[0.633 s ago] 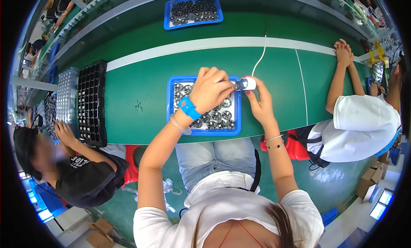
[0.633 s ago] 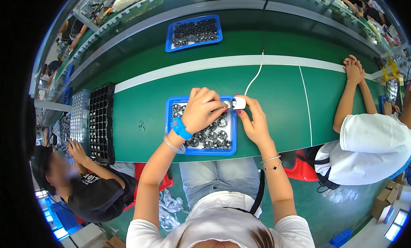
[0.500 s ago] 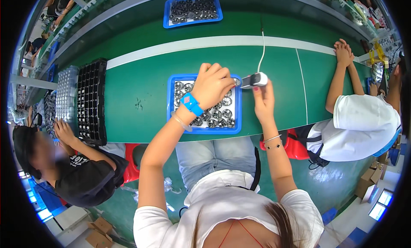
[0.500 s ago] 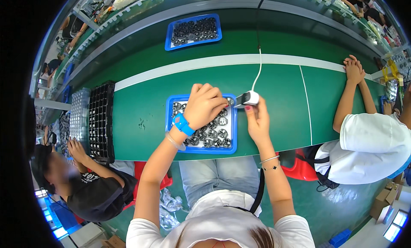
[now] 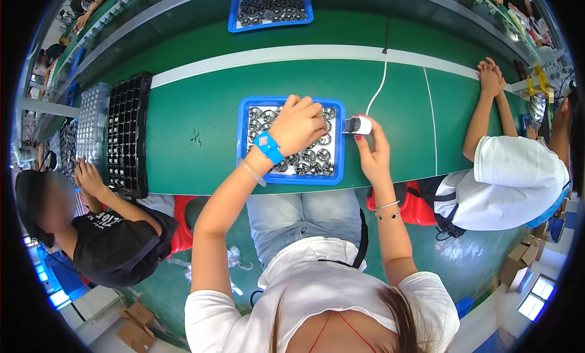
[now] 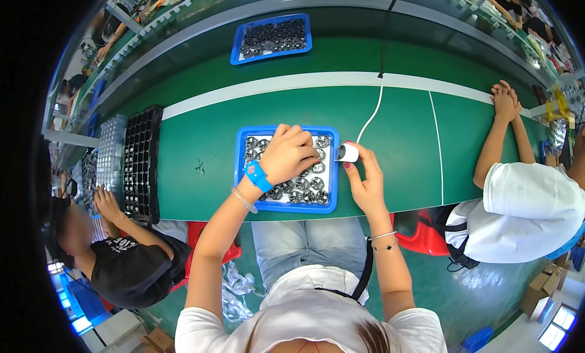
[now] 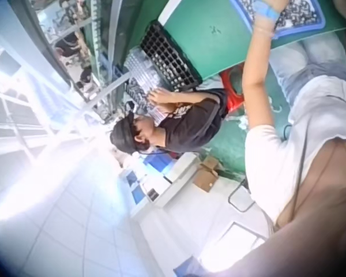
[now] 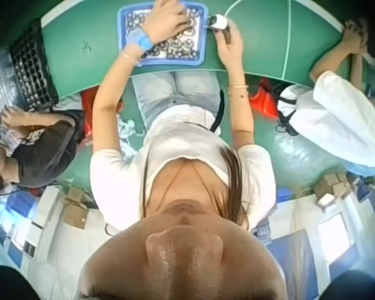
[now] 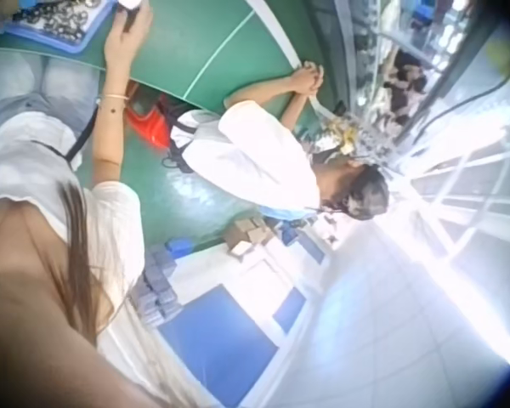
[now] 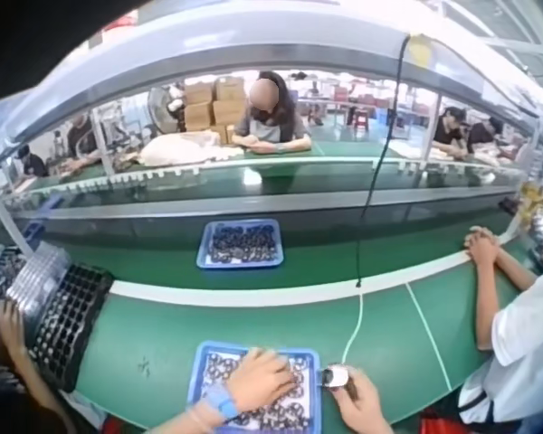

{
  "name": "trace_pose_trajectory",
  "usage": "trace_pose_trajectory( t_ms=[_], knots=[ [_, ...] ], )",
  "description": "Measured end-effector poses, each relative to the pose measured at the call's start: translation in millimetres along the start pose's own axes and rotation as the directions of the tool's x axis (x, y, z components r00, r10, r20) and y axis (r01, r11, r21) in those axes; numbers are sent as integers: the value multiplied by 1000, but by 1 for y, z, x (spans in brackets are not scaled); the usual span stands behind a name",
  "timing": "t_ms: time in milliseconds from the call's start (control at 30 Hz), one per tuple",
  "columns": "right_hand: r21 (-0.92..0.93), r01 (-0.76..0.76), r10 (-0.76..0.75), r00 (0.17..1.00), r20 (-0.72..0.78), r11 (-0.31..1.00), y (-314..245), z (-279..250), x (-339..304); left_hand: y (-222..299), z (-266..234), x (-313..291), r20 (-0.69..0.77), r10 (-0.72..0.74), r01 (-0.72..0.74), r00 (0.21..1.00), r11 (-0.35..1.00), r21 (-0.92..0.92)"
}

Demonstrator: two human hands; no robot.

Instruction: Using a handheld scanner to inspect or log small electronic components in a tray on an assembly line.

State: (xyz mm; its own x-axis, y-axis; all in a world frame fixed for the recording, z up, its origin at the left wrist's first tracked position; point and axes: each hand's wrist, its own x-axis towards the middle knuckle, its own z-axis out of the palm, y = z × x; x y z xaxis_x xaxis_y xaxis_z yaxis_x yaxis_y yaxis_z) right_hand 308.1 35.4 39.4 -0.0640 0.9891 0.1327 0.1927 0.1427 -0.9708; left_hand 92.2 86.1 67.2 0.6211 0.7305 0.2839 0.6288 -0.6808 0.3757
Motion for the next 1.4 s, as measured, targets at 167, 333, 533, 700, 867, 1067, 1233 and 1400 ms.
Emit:
trace_pose_trajectory(
  t_ms=[167,333,533,700,867,1067,1233,1400],
  knots=[
    [-168,116,-106,992,70,979,-15,11,4,10,-4,-2,-115,-1,-4,993,999,-49],
    [159,-26,36,998,-59,987,5,20,-6,12,-6,-3,-85,13,-13,996,1000,2],
    [219,-4,53,974,-221,976,-2,9,-15,7,4,-8,-46,28,-24,999,997,78],
    [78,-19,25,996,-88,997,2,1,-30,16,-7,-16,-82,-25,22,996,999,-38],
    [-103,54,-52,998,22,993,-13,13,-32,16,-6,-29,-4,69,-69,998,997,18],
    [-54,53,-50,997,52,997,-14,25,-34,28,-15,-30,-98,35,-38,995,999,-31],
    [324,-79,155,964,-216,943,-15,34,-40,20,-13,-34,-24,63,-62,998,996,65],
    [302,-31,94,976,-196,953,-20,29,-47,13,-7,-44,-6,58,-58,998,997,44]
  ],
)
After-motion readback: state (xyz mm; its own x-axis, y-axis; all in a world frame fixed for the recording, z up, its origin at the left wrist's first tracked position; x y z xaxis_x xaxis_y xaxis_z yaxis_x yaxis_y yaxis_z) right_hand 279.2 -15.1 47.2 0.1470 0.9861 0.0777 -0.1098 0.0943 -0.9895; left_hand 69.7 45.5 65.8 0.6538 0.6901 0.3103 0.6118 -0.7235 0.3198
